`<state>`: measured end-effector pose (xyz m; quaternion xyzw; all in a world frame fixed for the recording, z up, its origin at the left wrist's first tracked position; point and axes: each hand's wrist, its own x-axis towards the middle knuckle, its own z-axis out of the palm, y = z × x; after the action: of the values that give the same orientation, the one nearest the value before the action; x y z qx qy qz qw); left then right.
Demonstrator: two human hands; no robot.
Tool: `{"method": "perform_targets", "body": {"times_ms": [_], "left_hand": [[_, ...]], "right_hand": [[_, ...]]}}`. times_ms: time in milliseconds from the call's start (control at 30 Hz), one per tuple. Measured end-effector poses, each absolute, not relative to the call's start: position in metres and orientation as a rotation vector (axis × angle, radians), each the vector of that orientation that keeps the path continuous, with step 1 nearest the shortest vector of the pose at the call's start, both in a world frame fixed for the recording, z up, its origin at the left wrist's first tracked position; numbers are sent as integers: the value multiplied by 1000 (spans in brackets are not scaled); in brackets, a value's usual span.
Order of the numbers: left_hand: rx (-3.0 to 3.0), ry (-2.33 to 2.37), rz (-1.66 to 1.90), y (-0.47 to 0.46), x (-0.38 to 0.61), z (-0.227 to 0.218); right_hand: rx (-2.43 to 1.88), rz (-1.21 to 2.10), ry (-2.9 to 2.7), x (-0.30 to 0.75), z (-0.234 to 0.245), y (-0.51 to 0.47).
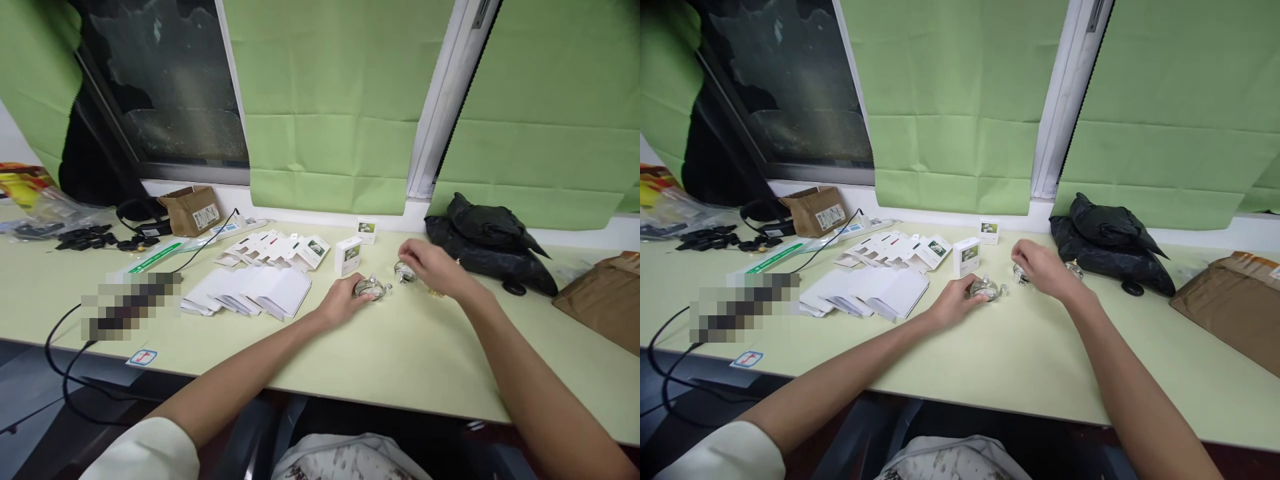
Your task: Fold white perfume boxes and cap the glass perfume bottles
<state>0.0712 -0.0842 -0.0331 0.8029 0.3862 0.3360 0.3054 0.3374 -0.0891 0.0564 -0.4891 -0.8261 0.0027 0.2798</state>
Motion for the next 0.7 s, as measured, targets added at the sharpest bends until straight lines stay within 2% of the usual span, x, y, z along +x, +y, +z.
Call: {"method": "perform_targets", "body": {"times_ms": [133,367,700], "left_hand": [[2123,1014,876,-84,70,-33],[2124,1026,884,-82,70,-35],[2129,1024,884,-82,71,-33]], "right_hand": [[-1475,122,-2367,347,23,-93],[-1588,235,-2431,342,-7,-106],[-1547,286,-2390,337,-8,-111]]}}
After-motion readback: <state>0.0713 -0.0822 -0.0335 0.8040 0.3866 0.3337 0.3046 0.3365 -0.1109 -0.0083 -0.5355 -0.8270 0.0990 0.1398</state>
